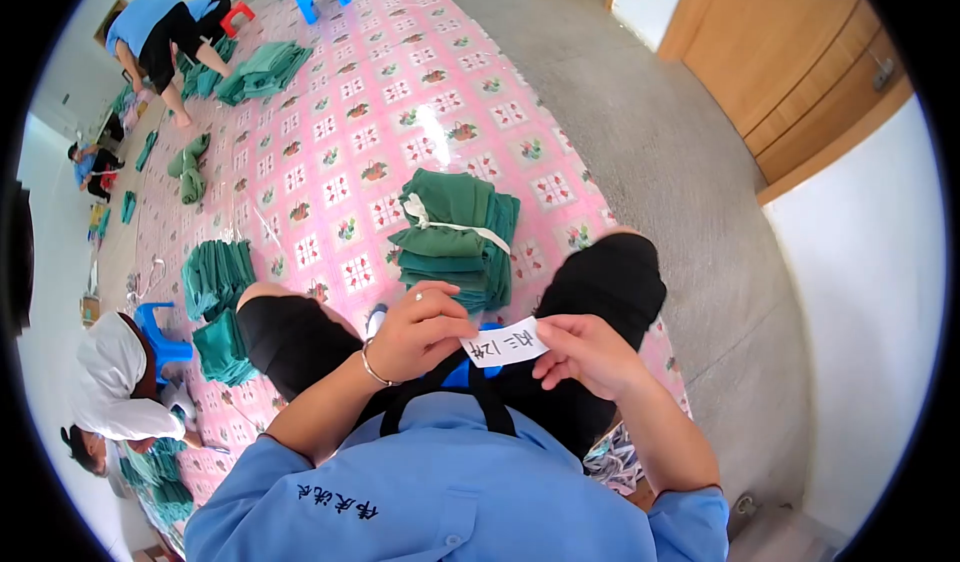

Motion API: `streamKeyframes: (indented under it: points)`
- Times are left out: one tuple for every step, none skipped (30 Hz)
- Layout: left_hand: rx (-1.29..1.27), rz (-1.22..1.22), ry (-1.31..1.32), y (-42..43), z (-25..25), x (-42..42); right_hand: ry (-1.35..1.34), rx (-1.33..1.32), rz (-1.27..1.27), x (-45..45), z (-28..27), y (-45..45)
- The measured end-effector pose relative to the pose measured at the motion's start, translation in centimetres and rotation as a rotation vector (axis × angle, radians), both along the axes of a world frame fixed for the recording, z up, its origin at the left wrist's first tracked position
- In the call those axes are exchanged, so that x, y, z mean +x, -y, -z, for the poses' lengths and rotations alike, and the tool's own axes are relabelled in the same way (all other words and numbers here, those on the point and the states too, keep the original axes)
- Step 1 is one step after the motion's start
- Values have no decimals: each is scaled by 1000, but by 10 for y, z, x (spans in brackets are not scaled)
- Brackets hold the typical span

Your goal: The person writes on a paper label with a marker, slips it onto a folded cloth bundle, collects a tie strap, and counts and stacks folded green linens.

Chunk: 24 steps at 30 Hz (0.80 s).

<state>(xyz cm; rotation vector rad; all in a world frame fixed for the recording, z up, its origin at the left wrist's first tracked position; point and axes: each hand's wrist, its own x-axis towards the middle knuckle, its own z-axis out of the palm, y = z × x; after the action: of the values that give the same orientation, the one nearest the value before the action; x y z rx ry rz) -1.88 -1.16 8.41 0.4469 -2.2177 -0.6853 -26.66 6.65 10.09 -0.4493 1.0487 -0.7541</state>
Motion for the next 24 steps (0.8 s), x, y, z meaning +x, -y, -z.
streamKeyframes:
  points:
    - [-9, -22, 11, 4, 2, 6, 53, 53, -45, 3, 5, 13]
    - [-17, -50, 19, 7, 4, 12, 41, 29, -78, 5, 11, 24]
    - [-24, -79, 28, 10, 8, 19, 29, 5, -113, 8, 17, 35]
    - [-31, -108, 37, 13, 12, 25, 18, -18, -148, 10, 19, 46]
    - [-32, -111, 56, 17, 19, 31, 4, -14, -140, 14, 19, 56]
    - [57, -186, 74, 23, 25, 33, -75, -54, -126, 16, 21, 69]
    - [144, -256, 95, 28, 30, 35, -150, -96, -108, 17, 24, 83]
    - [230, -325, 116, 36, 36, 36, -225, -140, -89, 18, 28, 97]
    - [266, -334, 133, 50, 47, 39, -270, -184, -35, 16, 38, 114]
    - [260, -349, 166, 63, 61, 40, -314, -229, 23, 9, 53, 131]
    - [254, -363, 199, 77, 78, 39, -359, -274, 82, 4, 61, 141]
    - [247, -376, 232, 91, 95, 38, -388, -284, 125, 2, 64, 145]
    - [256, -378, 293, 107, 114, 38, -416, -293, 169, 1, 66, 148]
    - [264, -381, 353, 123, 134, 38, -444, -303, 211, 0, 67, 151]
    - [270, -386, 412, 138, 154, 38, -464, -303, 192, -1, 67, 152]
    - [284, -386, 462, 151, 173, 37, -483, -305, 174, -1, 65, 148]
    - [298, -387, 511, 162, 192, 38, -503, -307, 157, 0, 64, 145]
    - [314, -386, 561, 168, 200, 36, -497, -307, 182, 0, 62, 145]
    - [316, -386, 602, 172, 209, 35, -491, -305, 210, 0, 61, 143]
    - [320, -384, 643, 176, 218, 32, -487, -299, 240, -2, 61, 143]
    - [323, -378, 686, 178, 213, 27, -492, -295, 255, -5, 62, 142]
    - [298, -390, 760, 178, 208, 22, -495, -290, 271, -8, 64, 142]
    - [272, -401, 835, 177, 203, 17, -498, -285, 287, -10, 65, 141]
    - [244, -413, 909, 175, 195, 13, -498, -278, 286, -11, 64, 140]
